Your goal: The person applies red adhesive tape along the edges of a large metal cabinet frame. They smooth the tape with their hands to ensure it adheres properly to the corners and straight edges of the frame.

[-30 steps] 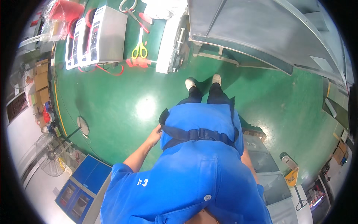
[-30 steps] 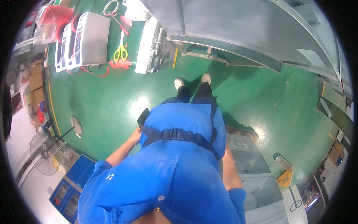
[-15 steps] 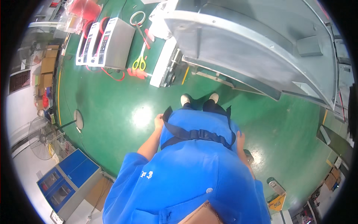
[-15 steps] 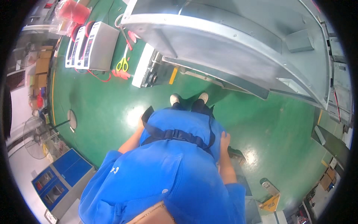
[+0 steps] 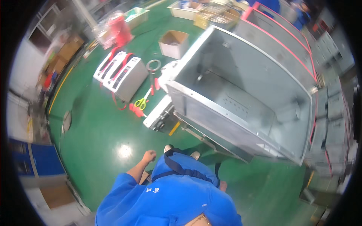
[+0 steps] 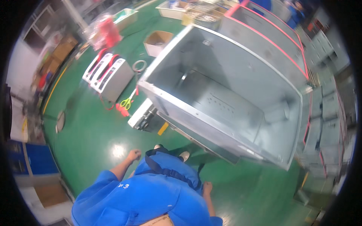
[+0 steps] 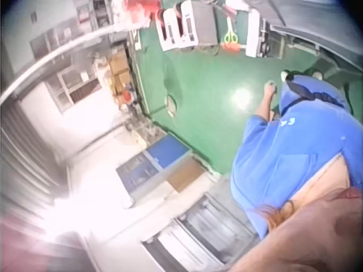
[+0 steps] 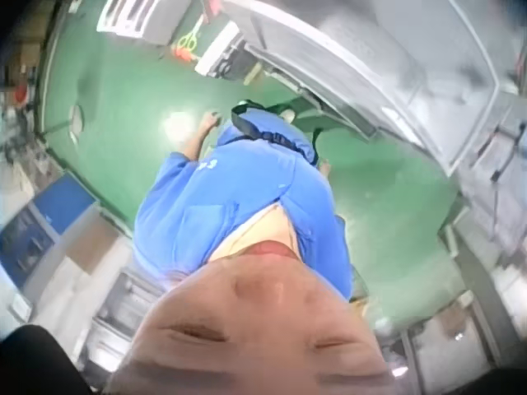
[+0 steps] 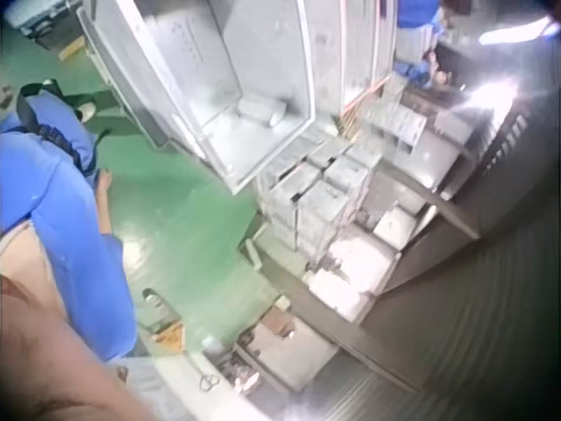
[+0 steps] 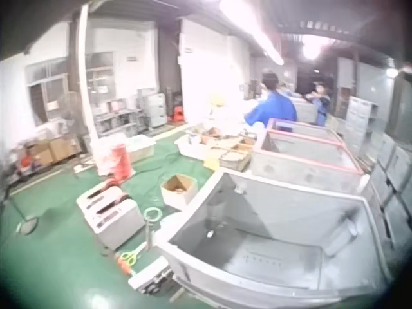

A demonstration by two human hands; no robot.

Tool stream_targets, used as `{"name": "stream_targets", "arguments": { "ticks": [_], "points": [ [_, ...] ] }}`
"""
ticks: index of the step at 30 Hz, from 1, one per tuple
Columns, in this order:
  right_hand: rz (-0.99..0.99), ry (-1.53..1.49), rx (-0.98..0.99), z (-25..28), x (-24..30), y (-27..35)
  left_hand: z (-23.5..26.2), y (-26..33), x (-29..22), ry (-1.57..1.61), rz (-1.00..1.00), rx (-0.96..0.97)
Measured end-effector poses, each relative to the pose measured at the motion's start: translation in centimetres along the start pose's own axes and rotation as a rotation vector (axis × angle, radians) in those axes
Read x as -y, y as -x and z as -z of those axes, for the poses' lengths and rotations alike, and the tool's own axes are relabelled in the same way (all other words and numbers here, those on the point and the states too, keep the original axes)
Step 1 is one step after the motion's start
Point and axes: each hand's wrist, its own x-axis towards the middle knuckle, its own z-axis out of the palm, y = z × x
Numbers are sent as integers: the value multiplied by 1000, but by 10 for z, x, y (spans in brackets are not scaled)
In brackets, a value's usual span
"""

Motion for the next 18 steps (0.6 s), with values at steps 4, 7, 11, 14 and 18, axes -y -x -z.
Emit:
{"name": "stream_targets", "arguments": {
  "ticks": [4, 7, 11, 14, 18],
  "points": [
    [38, -218, 9, 34, 99, -25, 4, 22, -99, 143, -240, -89],
    [323, -172, 84, 49, 184, -12, 5, 34, -140, 230, -296, -141],
    [872, -113, 342, 62, 280, 51, 10, 50, -150, 265, -309, -135],
    [1125, 227, 530, 59, 275, 50, 25, 49, -147, 235, -326, -209],
    [790, 549, 387, 57, 217, 14, 66, 29, -151, 262, -456, -399]
  ]
}}
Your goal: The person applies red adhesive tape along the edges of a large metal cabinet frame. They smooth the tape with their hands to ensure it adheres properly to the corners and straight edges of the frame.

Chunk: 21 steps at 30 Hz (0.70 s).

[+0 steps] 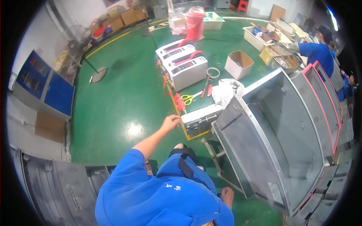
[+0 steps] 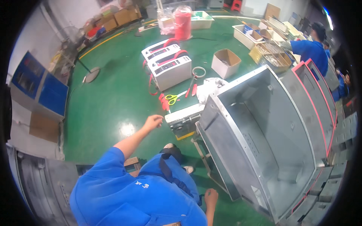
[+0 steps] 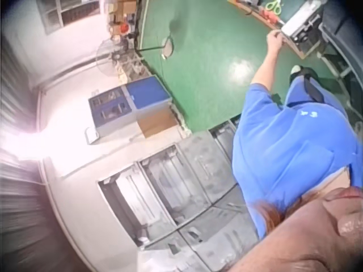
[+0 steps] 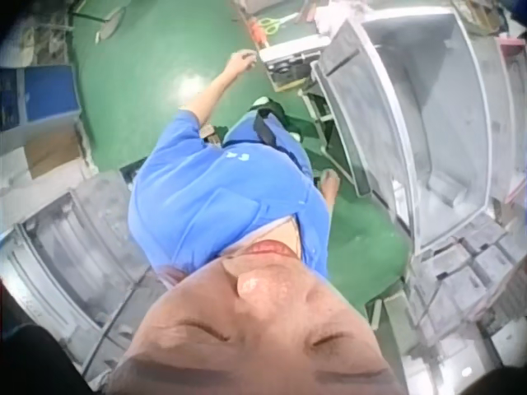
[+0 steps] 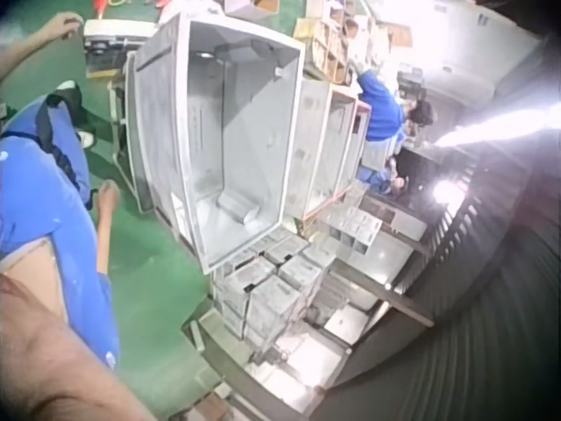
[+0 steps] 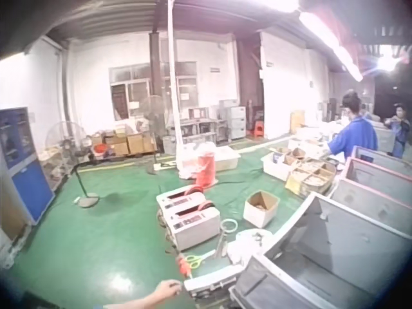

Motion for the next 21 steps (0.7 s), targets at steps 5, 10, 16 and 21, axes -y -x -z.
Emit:
{"name": "stream_targets", "arguments": {
  "ticks": [5, 10, 16, 21],
  "points": [
    [-215, -119, -122, 9, 10, -4, 24, -43, -21, 191, 62, -97],
    [-76, -273, -415, 21, 87, -39, 4, -67, -46, 224, -20, 26],
    [64, -279, -485, 41, 216, -74, 60, -101, -39, 428, -136, -357],
    [164, -257, -297, 11, 277, -114, 140, -163, -36, 448, -160, -605]
  ]
}}
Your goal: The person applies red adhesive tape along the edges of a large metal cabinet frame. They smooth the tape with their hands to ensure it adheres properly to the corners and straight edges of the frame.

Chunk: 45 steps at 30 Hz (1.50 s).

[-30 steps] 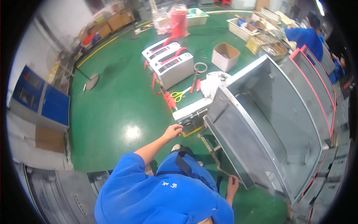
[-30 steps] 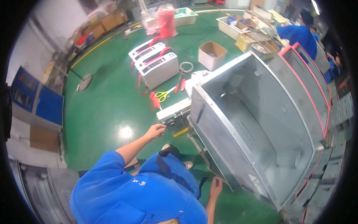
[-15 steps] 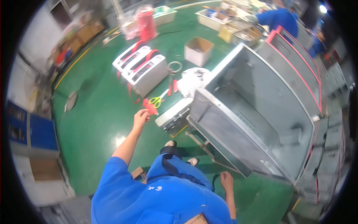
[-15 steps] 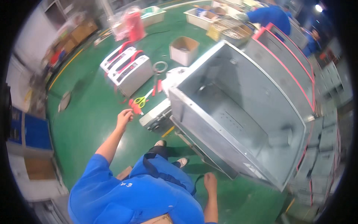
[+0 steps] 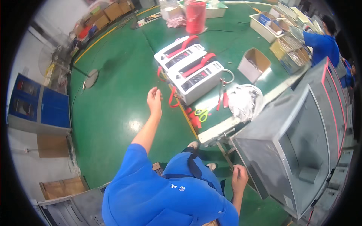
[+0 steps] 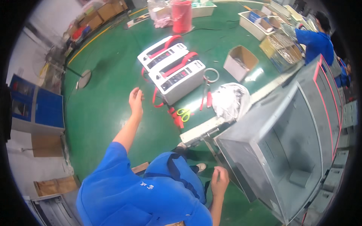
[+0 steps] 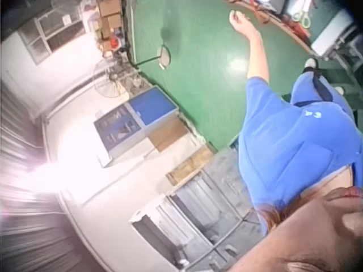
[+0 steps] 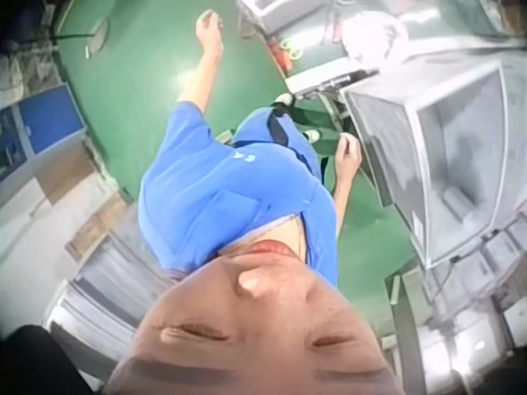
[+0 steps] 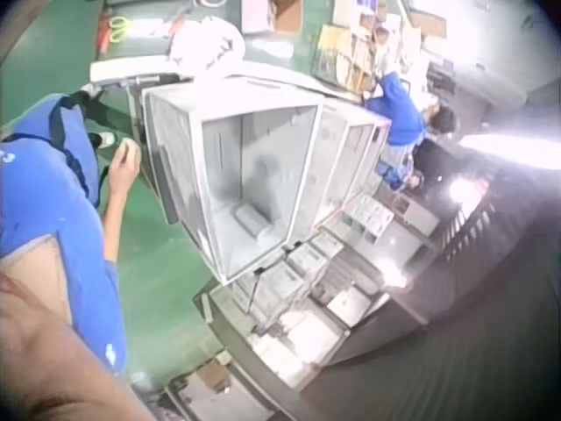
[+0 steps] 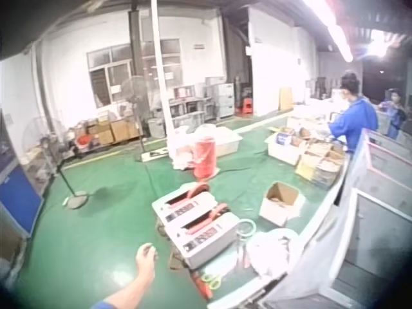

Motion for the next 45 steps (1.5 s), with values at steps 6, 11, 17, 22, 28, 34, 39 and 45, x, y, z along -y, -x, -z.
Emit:
{"name": "stream_targets", "arguments": {
  "ticks": [6, 11, 17, 22, 28, 34, 39, 45],
  "points": [
    [285, 140, 161, -52, 42, -33, 3, -121, 37, -381, -133, 136],
    [259, 122, 131, -78, 35, -38, 1, -173, 57, -313, 20, 261],
    [124, 108, 68, -93, 35, -19, 16, -202, 103, 29, 63, 500],
    [29, 87, 39, -107, 34, -6, 78, -175, 111, 302, 188, 315],
    [70, -39, 22, -116, 41, -10, 179, -105, 100, 17, 214, 240],
    [523, -170, -141, -102, 112, -52, 61, 62, -56, -159, 189, 992],
    [604, -194, 29, -75, 141, -41, 10, 144, -126, -134, 164, 1187],
    [526, -201, -192, -1, 90, 4, -36, 216, -133, -217, 33, 1501]
  ]
}}
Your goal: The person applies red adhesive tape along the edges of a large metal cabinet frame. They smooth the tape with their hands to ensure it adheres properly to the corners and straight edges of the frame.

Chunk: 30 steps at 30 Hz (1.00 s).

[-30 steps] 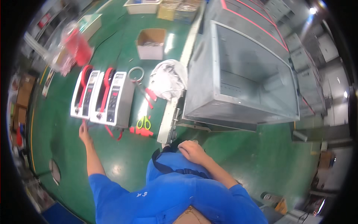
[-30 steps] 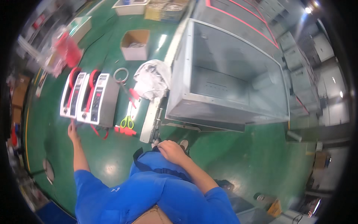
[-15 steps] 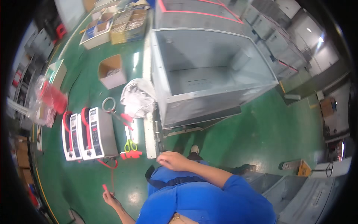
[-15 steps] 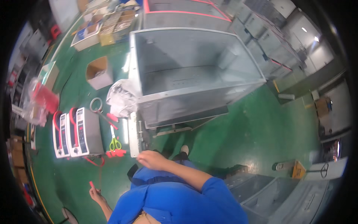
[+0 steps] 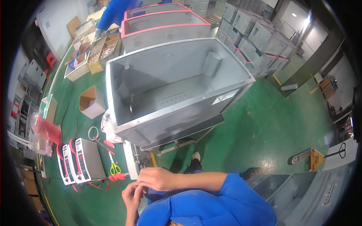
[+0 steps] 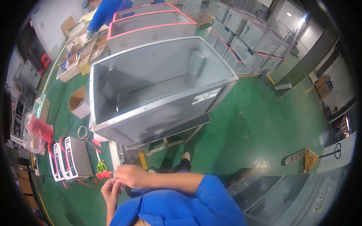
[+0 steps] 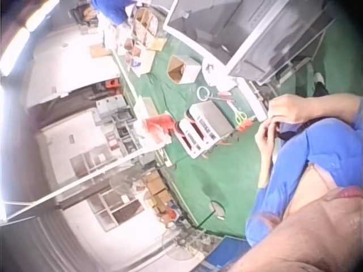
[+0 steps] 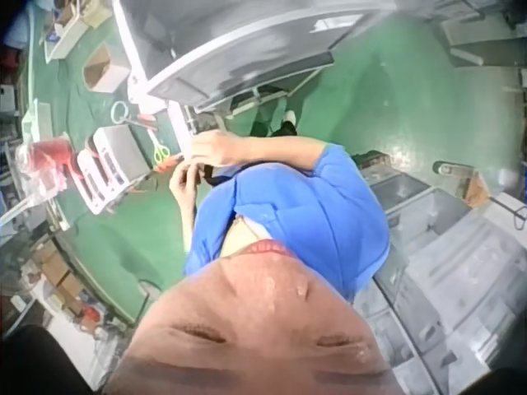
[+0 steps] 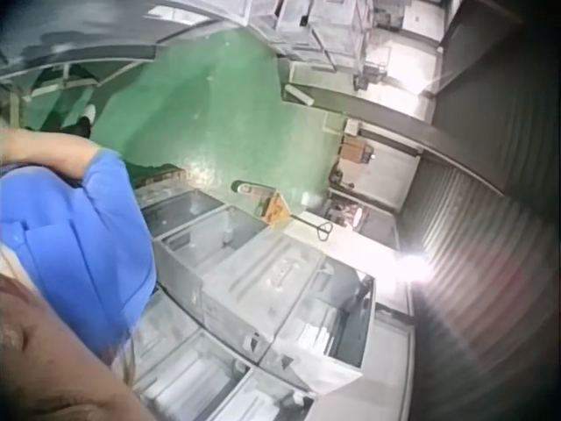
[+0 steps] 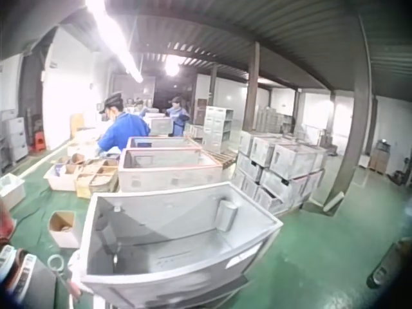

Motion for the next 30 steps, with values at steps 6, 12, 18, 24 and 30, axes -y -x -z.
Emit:
{"name": "stream_targets", "arguments": {
  "ticks": [6, 12, 18, 24, 30],
  "points": [
    [-88, 313, -172, 170, 21, 35, -61, -46, -49, -318, -70, 368],
    [-269, 575, -417, 325, 21, 82, -79, -75, -95, -422, -33, 341],
    [-355, 644, -433, 406, 7, 98, -64, -85, -127, -680, -211, 118],
    [-391, 266, -565, 441, -10, 92, -39, -104, -167, -755, -120, -48],
    [-525, -19, -695, 454, -16, 81, -9, -130, -156, -513, -183, -109]
  ]
}}
